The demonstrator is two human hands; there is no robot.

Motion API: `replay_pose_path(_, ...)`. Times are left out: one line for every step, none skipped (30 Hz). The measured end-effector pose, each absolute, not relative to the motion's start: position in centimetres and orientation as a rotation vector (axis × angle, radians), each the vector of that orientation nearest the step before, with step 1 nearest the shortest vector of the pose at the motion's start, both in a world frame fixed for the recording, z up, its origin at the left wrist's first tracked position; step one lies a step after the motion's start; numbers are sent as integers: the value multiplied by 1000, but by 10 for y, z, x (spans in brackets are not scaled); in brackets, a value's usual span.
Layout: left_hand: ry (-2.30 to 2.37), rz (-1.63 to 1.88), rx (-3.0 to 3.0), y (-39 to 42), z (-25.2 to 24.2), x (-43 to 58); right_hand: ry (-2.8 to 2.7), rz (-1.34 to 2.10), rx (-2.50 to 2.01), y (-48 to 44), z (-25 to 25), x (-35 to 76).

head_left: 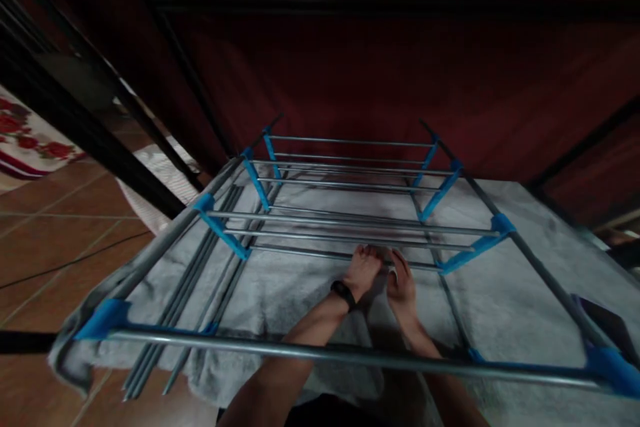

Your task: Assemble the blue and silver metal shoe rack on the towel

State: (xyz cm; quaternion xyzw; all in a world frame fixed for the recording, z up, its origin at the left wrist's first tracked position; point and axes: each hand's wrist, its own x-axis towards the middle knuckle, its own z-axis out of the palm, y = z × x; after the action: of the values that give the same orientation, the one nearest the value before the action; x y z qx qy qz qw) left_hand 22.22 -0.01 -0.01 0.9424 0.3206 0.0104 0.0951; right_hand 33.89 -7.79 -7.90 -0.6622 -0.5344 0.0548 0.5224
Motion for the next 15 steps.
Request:
replay_pose_path(984, 32, 2795, 0, -2, 213, -1287, 146, -1579, -71, -78, 334)
replay_pose_path(1022, 33, 2794, 1, -3, 204, -1293, 168, -1575, -64, -76, 328)
replay_pose_path(1068, 35, 2790, 2, -4, 196, -1296, 196, -1574, -58, -72, 321)
replay_pose_path(1120, 35, 2781, 3, -4, 188, -1299, 226, -1573, -51, -68, 314)
replay_pose_path(1174, 34, 2771, 5, -4, 179, -1304, 255, -1574, -45, -63, 306)
replay_pose_path(1227, 31, 2759, 7, -3, 171, -1311, 282, -1574, -40, -57, 297)
replay_pose_path(1273, 24, 2748, 9, -1, 163, -1312, 302, -1573, -37, -52, 287)
replay_pose_path(1308, 15, 2740, 12, 1, 156, -1308, 320, -1568, -36, -46, 277)
replay_pose_path(1333, 3, 2737, 14, 3, 148, -1302, 339, -1559, -36, -42, 266)
replay_pose_path(1349, -10, 2737, 16, 5, 141, -1293, 350, -1547, -39, -39, 255)
replay_pose_path(1363, -22, 2740, 17, 8, 134, -1293, 366, -1527, -43, -37, 244)
replay_pose_path(1373, -30, 2747, 19, 10, 127, -1311, 389, -1498, -47, -38, 234)
replay_pose_path(1379, -31, 2757, 21, 12, 122, -1340, 407, -1479, -51, -39, 225)
replay_pose_path(1375, -28, 2769, 24, 13, 117, -1348, 408, -1480, -55, -42, 217)
replay_pose_path(1384, 10, 2784, 27, 14, 113, -1345, 395, -1496, -58, -45, 211)
